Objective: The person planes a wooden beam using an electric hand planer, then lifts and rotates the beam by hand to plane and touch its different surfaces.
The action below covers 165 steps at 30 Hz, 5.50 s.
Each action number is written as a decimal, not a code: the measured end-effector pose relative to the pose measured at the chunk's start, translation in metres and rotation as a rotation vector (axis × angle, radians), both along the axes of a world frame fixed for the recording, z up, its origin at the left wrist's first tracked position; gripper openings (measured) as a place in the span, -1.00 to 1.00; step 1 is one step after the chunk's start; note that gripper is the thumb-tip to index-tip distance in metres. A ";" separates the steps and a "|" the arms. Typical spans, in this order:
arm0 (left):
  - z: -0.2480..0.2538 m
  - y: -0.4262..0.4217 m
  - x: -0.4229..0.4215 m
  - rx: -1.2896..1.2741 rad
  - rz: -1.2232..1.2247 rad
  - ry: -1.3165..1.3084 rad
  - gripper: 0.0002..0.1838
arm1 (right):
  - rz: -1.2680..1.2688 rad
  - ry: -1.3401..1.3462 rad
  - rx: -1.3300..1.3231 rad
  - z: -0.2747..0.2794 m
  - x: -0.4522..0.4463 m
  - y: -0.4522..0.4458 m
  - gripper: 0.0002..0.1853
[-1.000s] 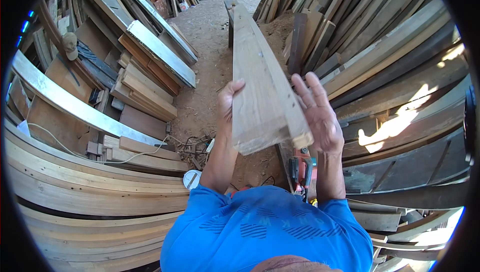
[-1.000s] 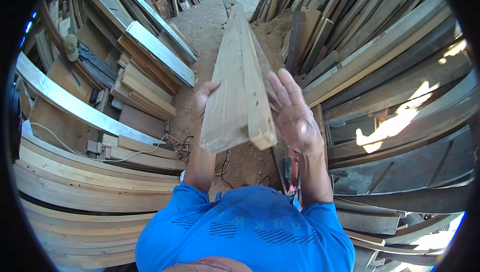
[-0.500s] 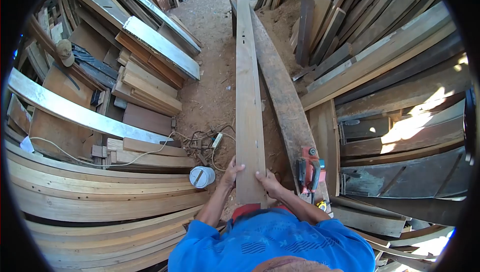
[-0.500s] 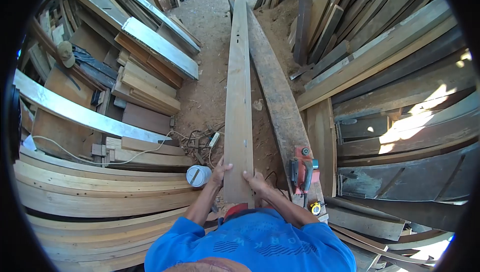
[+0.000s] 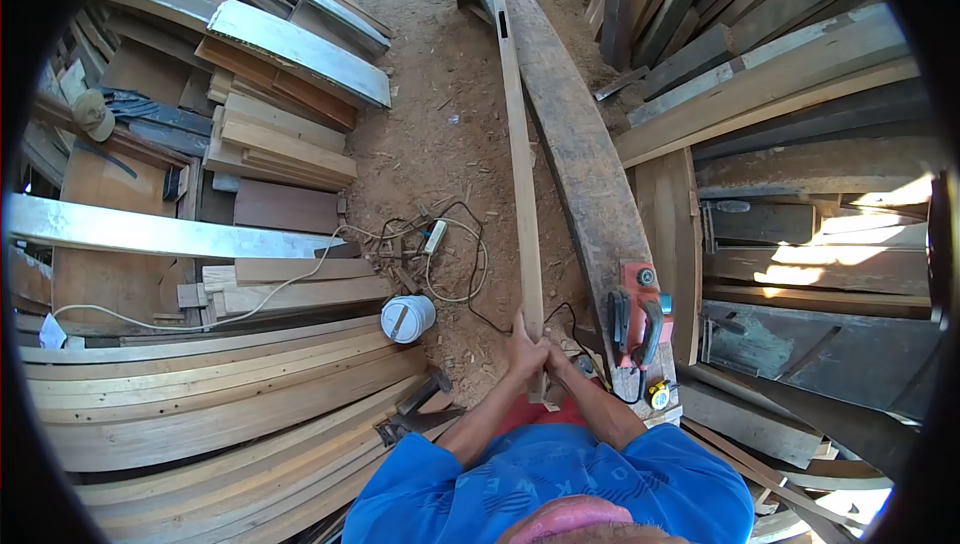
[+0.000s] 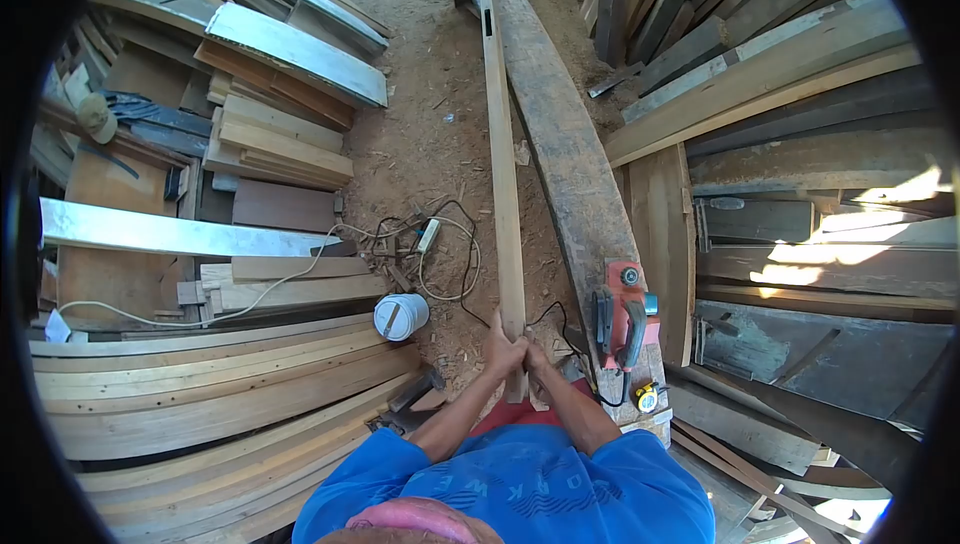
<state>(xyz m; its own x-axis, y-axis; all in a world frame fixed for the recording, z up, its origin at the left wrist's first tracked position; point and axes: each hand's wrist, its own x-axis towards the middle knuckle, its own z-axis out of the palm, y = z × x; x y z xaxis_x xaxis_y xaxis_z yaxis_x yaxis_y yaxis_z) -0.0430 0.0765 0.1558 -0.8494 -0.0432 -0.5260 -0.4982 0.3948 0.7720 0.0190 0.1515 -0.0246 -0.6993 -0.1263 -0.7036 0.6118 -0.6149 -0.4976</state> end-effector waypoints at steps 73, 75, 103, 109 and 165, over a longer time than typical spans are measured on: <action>0.340 -0.006 -0.113 1.257 -0.240 0.111 -0.40 | -0.014 0.673 0.008 0.548 -0.044 0.111 -0.48; 0.329 0.001 -0.081 1.162 -0.075 0.022 -0.40 | -0.018 0.442 -0.042 0.506 -0.047 0.113 -0.47; 0.189 0.022 -0.097 1.625 -0.140 -0.284 -0.35 | 0.245 0.950 0.928 0.532 -0.005 0.102 -0.54; 0.247 0.034 -0.116 1.774 0.014 -0.224 -0.32 | 0.015 1.088 0.380 0.533 -0.006 0.099 -0.56; 0.032 0.024 -0.076 0.715 -0.017 -0.149 -0.26 | 0.565 -0.532 1.391 0.114 0.173 0.216 -0.29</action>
<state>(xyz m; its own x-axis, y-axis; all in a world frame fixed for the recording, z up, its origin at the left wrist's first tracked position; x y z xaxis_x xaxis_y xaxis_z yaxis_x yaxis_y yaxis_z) -0.1189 0.1010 0.1878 -0.7639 0.3669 -0.5309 -0.6166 -0.1723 0.7682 0.1919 0.3673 0.0889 -0.4352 0.6483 -0.6247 0.8731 0.4732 -0.1173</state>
